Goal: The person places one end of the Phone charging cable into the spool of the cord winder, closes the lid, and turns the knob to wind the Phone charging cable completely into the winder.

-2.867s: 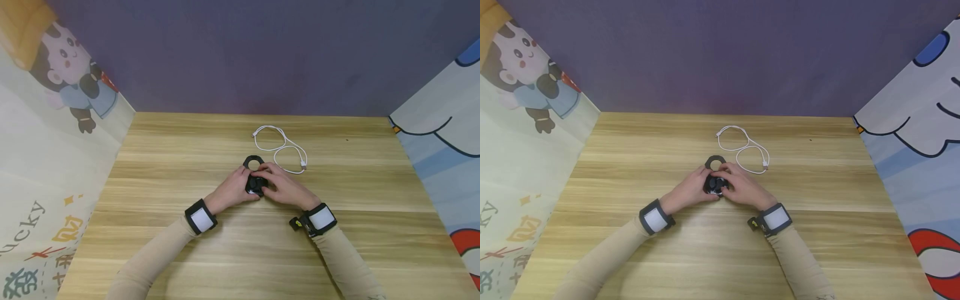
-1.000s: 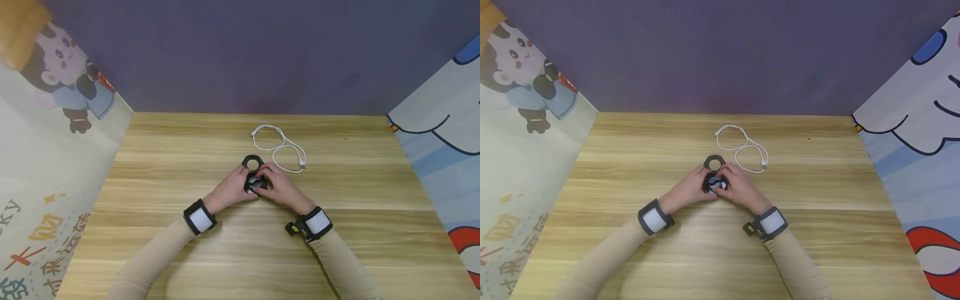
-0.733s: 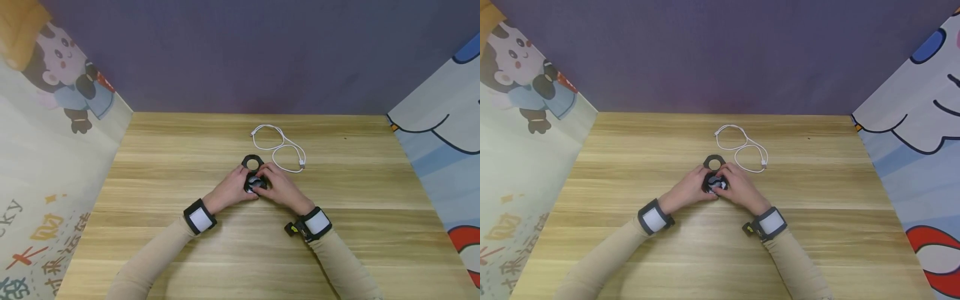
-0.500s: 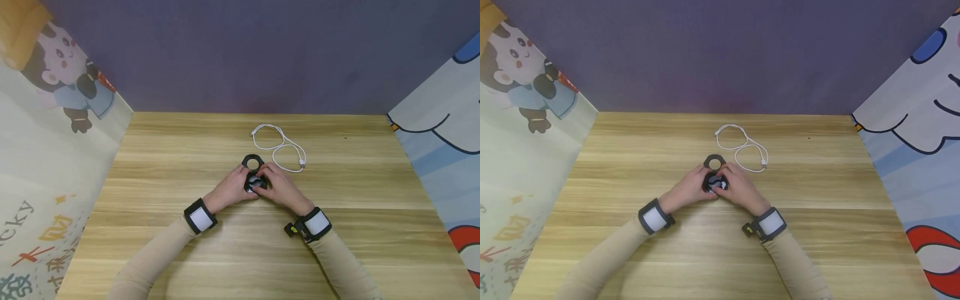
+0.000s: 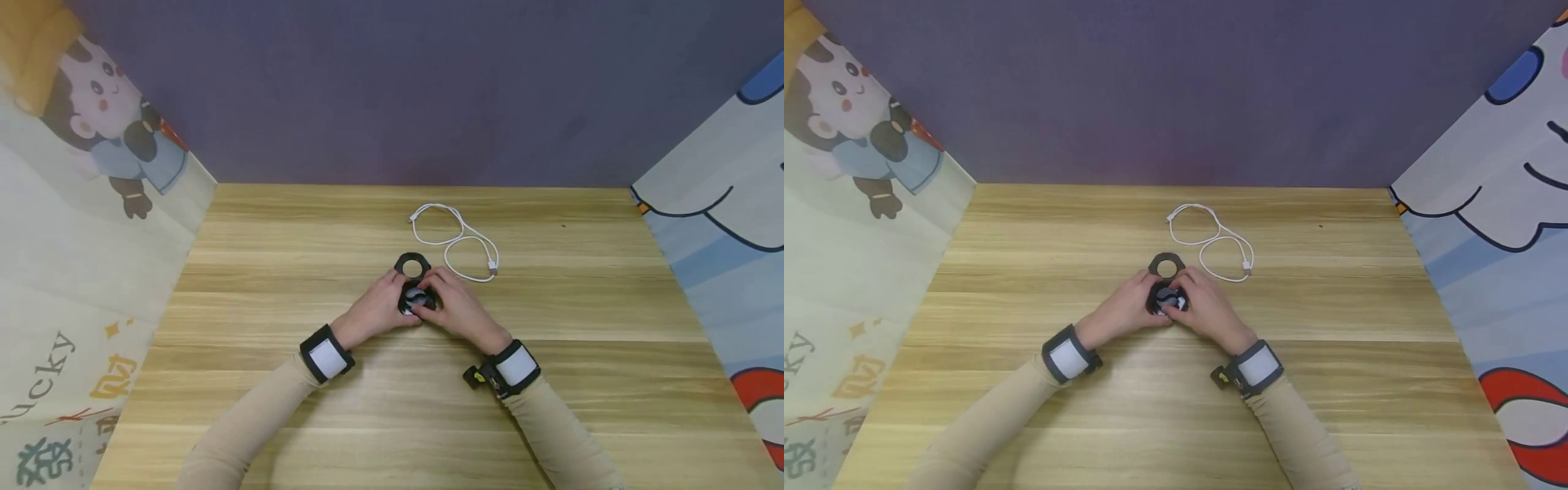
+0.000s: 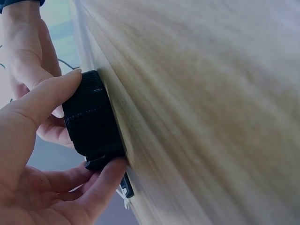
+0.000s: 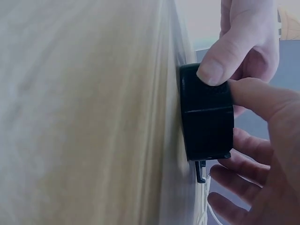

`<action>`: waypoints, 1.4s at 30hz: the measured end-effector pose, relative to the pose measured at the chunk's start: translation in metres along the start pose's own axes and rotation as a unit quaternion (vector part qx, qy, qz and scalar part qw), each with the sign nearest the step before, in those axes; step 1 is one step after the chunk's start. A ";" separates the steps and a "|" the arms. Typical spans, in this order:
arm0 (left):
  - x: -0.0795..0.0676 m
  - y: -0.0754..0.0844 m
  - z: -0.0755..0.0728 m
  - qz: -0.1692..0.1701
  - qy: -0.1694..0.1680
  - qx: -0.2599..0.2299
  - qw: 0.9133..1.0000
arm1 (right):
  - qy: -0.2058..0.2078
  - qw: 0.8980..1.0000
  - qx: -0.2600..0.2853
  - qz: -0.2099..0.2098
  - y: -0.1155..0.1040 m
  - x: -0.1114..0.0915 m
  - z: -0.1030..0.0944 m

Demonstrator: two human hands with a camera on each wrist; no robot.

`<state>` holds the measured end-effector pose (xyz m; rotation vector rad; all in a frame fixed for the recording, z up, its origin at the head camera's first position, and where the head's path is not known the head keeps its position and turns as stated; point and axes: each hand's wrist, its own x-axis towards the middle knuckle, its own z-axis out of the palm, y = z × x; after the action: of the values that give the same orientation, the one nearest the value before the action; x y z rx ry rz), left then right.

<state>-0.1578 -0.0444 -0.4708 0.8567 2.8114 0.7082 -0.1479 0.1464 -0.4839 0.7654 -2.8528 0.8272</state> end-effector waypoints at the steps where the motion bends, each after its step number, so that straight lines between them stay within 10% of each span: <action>1: 0.000 0.000 0.000 0.000 -0.001 0.001 1.000 | -0.002 1.000 0.000 0.002 0.000 0.000 0.000; 25: -0.002 -0.003 -0.004 0.002 -0.009 -0.031 0.999 | -0.005 0.998 0.048 -0.028 0.006 0.003 -0.007; 42: -0.011 -0.009 -0.005 0.017 -0.005 -0.024 1.000 | 0.171 0.985 0.008 0.029 0.037 0.031 -0.019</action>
<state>-0.1543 -0.0595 -0.4711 0.9000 2.7656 0.7711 -0.1945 0.1697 -0.4789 0.4864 -2.5757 0.8917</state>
